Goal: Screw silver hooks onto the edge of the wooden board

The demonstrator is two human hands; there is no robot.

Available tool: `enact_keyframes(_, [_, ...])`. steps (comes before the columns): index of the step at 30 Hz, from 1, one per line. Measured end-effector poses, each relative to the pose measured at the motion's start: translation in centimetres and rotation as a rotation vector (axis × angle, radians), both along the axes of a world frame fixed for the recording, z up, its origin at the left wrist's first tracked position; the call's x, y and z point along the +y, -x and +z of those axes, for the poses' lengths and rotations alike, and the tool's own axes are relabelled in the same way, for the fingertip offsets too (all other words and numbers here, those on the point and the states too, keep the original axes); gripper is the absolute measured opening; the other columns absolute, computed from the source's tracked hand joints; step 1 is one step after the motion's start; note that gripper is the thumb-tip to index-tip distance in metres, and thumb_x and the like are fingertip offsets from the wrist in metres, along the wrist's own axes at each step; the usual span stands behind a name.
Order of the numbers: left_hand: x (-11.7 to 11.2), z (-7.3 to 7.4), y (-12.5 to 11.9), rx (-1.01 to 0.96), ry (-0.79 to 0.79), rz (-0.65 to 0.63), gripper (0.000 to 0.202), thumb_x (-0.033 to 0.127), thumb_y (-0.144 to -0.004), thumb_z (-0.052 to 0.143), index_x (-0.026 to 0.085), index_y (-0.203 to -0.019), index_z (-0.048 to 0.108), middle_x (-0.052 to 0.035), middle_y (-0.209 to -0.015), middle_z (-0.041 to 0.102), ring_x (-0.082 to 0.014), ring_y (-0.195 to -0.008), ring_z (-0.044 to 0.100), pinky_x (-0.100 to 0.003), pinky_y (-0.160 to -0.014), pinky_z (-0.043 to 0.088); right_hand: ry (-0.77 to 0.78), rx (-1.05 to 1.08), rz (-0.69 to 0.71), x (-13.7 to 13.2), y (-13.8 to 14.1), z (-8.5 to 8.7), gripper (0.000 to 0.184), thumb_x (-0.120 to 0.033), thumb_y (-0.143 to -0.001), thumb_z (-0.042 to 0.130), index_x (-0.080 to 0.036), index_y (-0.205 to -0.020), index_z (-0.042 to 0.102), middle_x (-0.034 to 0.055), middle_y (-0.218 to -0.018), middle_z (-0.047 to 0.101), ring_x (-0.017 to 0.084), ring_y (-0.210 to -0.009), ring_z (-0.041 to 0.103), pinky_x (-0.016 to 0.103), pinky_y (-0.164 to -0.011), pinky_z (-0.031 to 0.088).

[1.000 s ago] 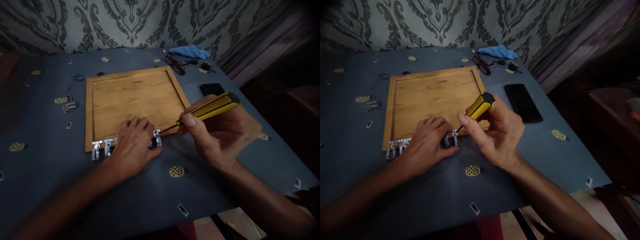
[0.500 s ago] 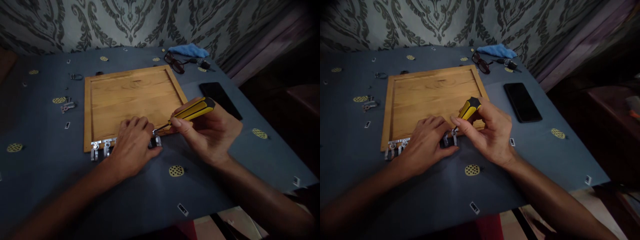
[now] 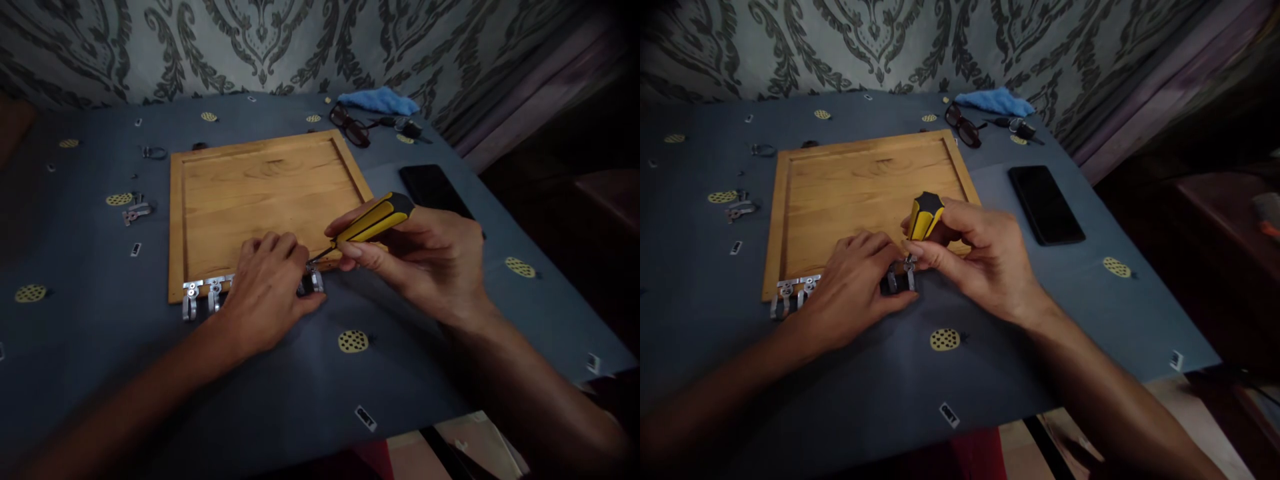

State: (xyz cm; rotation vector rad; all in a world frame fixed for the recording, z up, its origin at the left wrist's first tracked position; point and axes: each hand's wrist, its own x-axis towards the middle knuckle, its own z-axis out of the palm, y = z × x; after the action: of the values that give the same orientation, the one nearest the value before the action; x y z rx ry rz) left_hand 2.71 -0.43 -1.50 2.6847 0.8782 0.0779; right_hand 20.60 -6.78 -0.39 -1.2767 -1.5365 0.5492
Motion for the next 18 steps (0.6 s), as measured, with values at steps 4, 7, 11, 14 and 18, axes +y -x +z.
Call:
enact_keyframes(4, [0.0, 0.0, 0.1, -0.007, 0.001, -0.005, 0.033, 0.041, -0.088, 0.073, 0.017, -0.109, 0.066, -0.0091, -0.115, 0.065, -0.0302, -0.111, 0.058, -0.046, -0.095, 0.043, -0.047, 0.001, -0.108, 0.1, 0.6, -1.0, 0.024, -0.041, -0.077, 0.086, -0.024, -0.077, 0.070, -0.0013, -0.074, 0.067, 0.014, -0.057, 0.062, 0.028, -0.051, 0.052])
enact_keyframes(7, [0.0, -0.1, 0.1, -0.010, -0.004, -0.001, 0.034, 0.041, -0.087, 0.074, 0.017, -0.109, 0.066, -0.0089, -0.114, 0.065, -0.0307, -0.111, 0.057, -0.046, -0.095, 0.043, -0.088, -0.009, -0.177, 0.1, 1.0, -1.4, 0.025, -0.043, -0.077, 0.085, -0.025, -0.079, 0.068, -0.0021, -0.074, 0.064, 0.014, -0.058, 0.061, 0.029, -0.052, 0.051])
enact_keyframes(11, [0.0, -0.1, 0.1, 0.001, -0.005, 0.002, 0.035, 0.042, -0.087, 0.075, 0.017, -0.110, 0.066, -0.0090, -0.114, 0.065, -0.0311, -0.110, 0.057, -0.047, -0.094, 0.043, -0.102, -0.028, -0.194, 0.1, 1.1, -1.5, 0.025, -0.040, -0.079, 0.084, -0.024, -0.077, 0.066, -0.0025, -0.072, 0.063, 0.015, -0.059, 0.061, 0.030, -0.055, 0.052])
enact_keyframes(14, [0.0, 0.0, 0.0, 0.012, 0.007, 0.005, 0.036, 0.043, -0.086, 0.075, 0.017, -0.110, 0.067, -0.0088, -0.114, 0.065, -0.0318, -0.111, 0.057, -0.048, -0.095, 0.044, -0.096, -0.015, -0.198, 0.1, 1.0, -1.7, 0.025, -0.039, -0.078, 0.085, -0.023, -0.076, 0.066, -0.0027, -0.071, 0.063, 0.014, -0.057, 0.060, 0.030, -0.054, 0.052])
enact_keyframes(18, [0.0, -0.1, 0.0, 0.005, 0.004, 0.010, 0.037, 0.043, -0.087, 0.075, 0.016, -0.111, 0.066, -0.0098, -0.120, 0.065, -0.0334, -0.117, 0.056, -0.050, -0.098, 0.043, -0.098, 0.032, -0.183, 0.1, 1.0, -1.6, 0.020, -0.037, -0.079, 0.085, -0.025, -0.091, 0.073, -0.0016, -0.083, 0.068, 0.012, -0.059, 0.061, 0.029, -0.054, 0.053])
